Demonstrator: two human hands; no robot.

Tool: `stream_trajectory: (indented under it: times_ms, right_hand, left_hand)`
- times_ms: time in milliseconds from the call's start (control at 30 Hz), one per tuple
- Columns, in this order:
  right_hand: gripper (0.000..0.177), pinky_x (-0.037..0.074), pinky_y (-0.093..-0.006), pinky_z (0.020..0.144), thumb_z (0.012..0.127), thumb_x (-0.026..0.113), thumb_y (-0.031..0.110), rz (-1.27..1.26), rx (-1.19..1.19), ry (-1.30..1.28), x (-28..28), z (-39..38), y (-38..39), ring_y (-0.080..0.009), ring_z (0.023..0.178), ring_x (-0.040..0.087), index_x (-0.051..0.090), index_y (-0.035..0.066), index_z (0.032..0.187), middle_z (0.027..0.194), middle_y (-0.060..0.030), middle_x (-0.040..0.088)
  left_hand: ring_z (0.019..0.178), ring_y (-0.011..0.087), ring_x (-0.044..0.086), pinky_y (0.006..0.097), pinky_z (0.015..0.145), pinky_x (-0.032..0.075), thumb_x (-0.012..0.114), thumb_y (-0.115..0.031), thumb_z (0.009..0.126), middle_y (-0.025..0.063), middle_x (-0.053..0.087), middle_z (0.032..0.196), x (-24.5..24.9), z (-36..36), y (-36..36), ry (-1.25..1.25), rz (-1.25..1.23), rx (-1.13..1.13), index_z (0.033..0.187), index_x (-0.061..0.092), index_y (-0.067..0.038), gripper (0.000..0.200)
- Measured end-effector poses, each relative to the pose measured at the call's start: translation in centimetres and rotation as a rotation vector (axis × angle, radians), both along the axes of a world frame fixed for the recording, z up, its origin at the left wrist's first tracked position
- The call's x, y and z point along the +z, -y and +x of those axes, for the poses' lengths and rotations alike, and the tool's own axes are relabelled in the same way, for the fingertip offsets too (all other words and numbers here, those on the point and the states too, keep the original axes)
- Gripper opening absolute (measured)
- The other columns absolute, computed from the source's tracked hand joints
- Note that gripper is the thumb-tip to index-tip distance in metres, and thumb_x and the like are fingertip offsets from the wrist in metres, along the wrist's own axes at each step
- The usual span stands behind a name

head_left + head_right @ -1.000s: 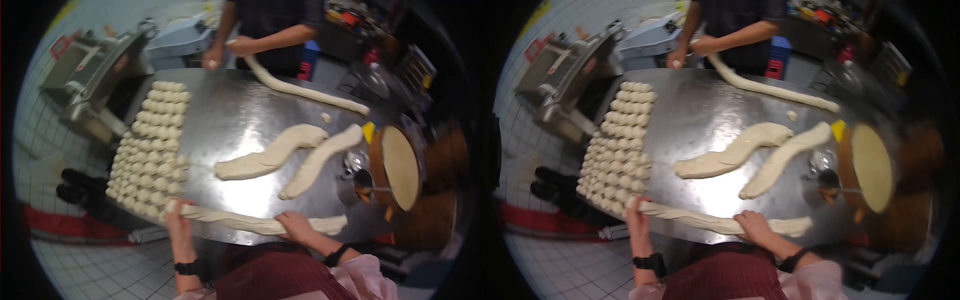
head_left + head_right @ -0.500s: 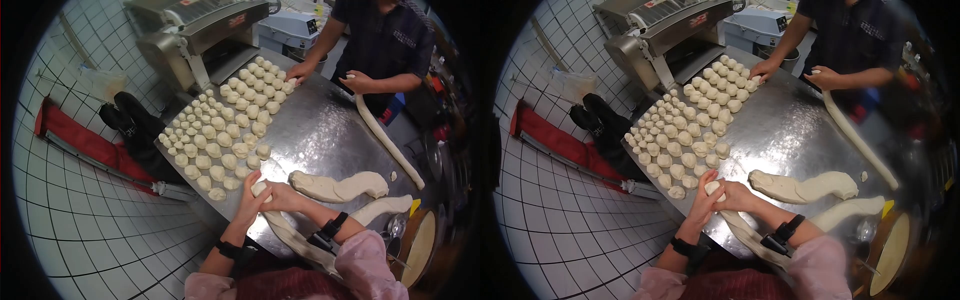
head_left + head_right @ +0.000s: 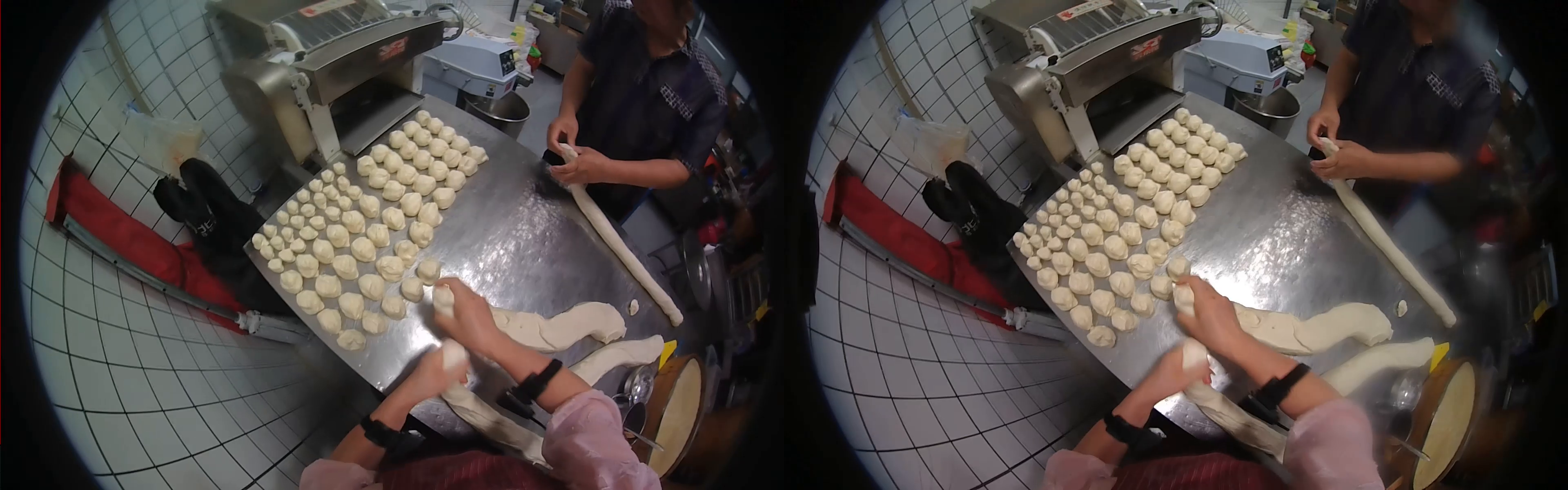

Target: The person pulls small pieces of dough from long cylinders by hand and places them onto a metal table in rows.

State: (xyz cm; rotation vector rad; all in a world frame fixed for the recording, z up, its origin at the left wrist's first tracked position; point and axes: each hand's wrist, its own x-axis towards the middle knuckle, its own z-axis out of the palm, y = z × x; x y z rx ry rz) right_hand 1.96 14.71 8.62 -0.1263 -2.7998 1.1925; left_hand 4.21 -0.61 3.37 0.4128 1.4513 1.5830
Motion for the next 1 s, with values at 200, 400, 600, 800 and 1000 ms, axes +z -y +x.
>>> stream_trajectory:
  times_ms: [200, 400, 600, 800, 1000]
  right_hand:
    - [0.044, 0.049, -0.0406, 0.083, 0.080, 0.067, 0.018, -0.030, -0.091, -0.001, -4.5, -7.1, -5.7, -0.0370, 0.092, 0.059, 0.053, 0.013, 0.121, 0.107, -0.0183, 0.054]
    - [0.043, 0.048, -0.0408, 0.086, 0.082, 0.063, 0.015, 0.106, 0.053, 0.057, -7.1, -9.4, -6.0, -0.0356, 0.095, 0.058, 0.054, 0.012, 0.124, 0.111, -0.0147, 0.054]
    - [0.049, 0.050, -0.0350, 0.076, 0.080, 0.068, 0.022, -0.046, -0.035, 0.151, -1.5, -3.5, -5.5, -0.0258, 0.084, 0.061, 0.054, 0.012, 0.126, 0.107, -0.0150, 0.056]
    - [0.060, 0.050, -0.0324, 0.072, 0.074, 0.074, 0.034, -0.373, 0.326, 0.525, 0.6, 3.5, -1.3, -0.0226, 0.076, 0.061, 0.056, 0.008, 0.125, 0.093, -0.0129, 0.060]
    - [0.044, 0.050, -0.0383, 0.078, 0.070, 0.072, 0.033, -0.293, 0.263, 0.312, -1.3, 4.2, -1.8, -0.0331, 0.089, 0.063, 0.064, 0.007, 0.104, 0.098, -0.0154, 0.063]
  left_hand:
    - [0.067, 0.0194, 0.063, 0.0400, 0.077, 0.055, 0.054, -0.008, 0.093, 0.0070, 0.057, 0.069, -0.2, -0.5, 2.0, 0.323, 0.318, 0.428, 0.092, 0.047, -0.004, 0.008]
    - [0.075, 0.0242, 0.063, 0.0432, 0.085, 0.052, 0.052, -0.008, 0.094, 0.0065, 0.054, 0.072, -0.4, -0.2, 1.8, 0.399, 0.374, 0.447, 0.093, 0.046, -0.004, 0.007]
    - [0.096, 0.0256, 0.060, 0.0447, 0.092, 0.048, 0.049, -0.015, 0.098, 0.0108, 0.059, 0.089, -1.9, -0.5, 1.3, 0.543, 0.417, 0.577, 0.097, 0.050, -0.004, 0.011]
    - [0.115, 0.0168, 0.050, 0.0332, 0.095, 0.045, 0.058, -0.009, 0.094, 0.0095, 0.052, 0.120, -0.9, 0.2, -1.4, 0.435, 0.269, 0.595, 0.130, 0.041, -0.003, 0.040]
    - [0.118, 0.0142, 0.046, 0.0286, 0.101, 0.038, 0.062, -0.006, 0.088, 0.0062, 0.049, 0.129, -2.3, 1.0, -0.4, 0.340, 0.370, 0.395, 0.139, 0.034, -0.005, 0.058]
